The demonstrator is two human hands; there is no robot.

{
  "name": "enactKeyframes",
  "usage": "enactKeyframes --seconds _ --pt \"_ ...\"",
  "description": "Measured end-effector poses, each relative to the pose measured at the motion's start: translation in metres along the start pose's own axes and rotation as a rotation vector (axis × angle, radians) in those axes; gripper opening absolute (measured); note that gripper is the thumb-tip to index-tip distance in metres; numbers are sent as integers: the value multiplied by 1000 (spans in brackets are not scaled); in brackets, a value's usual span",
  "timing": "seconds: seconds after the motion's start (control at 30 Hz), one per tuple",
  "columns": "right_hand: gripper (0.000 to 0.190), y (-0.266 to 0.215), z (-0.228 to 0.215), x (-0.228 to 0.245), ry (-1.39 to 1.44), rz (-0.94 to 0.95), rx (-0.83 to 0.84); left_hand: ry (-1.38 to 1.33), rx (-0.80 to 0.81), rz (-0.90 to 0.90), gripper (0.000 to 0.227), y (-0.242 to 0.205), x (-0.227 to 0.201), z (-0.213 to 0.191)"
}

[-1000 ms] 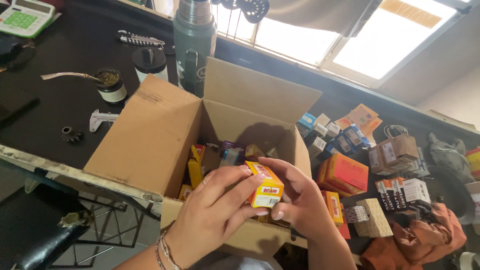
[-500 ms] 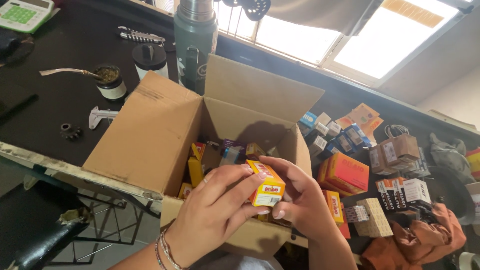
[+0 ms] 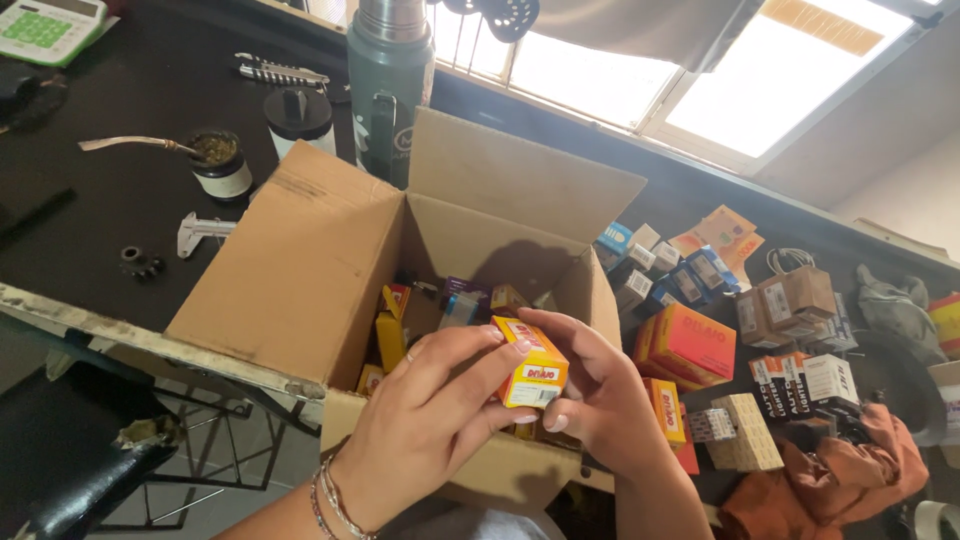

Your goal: The person removes small product boxes from a larger cardboard box and places them on a nearby table. They handle the boxes one at a time, turning them over in their hands before setting them down.

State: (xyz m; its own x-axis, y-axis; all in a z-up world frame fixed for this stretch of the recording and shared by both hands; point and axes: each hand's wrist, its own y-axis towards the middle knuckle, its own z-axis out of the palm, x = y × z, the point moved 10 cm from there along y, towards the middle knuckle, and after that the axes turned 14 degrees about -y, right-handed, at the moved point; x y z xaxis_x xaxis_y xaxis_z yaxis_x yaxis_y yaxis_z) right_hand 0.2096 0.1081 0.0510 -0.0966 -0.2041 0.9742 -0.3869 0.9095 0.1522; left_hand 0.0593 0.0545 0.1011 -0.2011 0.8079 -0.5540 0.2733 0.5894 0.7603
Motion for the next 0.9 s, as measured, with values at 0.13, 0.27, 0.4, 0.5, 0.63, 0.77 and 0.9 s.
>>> enactKeyframes --seconds 0.13,0.27,0.4,0.5,0.63,0.77,0.9 --pt "100 -1 3 5 -41 -35 10 17 -15 -51 43 -5 8 0" --pt "105 -5 2 0 -95 27 -34 7 -22 -71 44 -7 11 -1" --pt "98 -5 7 2 -120 57 -70 -9 -29 -71 43 -7 10 -1" --pt "67 -7 13 32 -432 -179 -133 24 -58 -80 51 -7 10 -2" --pt "58 -17 15 48 -809 -272 -282 54 -70 -58 60 -6 7 0" --pt "58 -23 24 53 -915 -328 -276 39 -48 -117 65 -4 12 1" --pt "51 -24 28 57 -944 -355 -272 -50 -65 -68 56 6 0 -8"
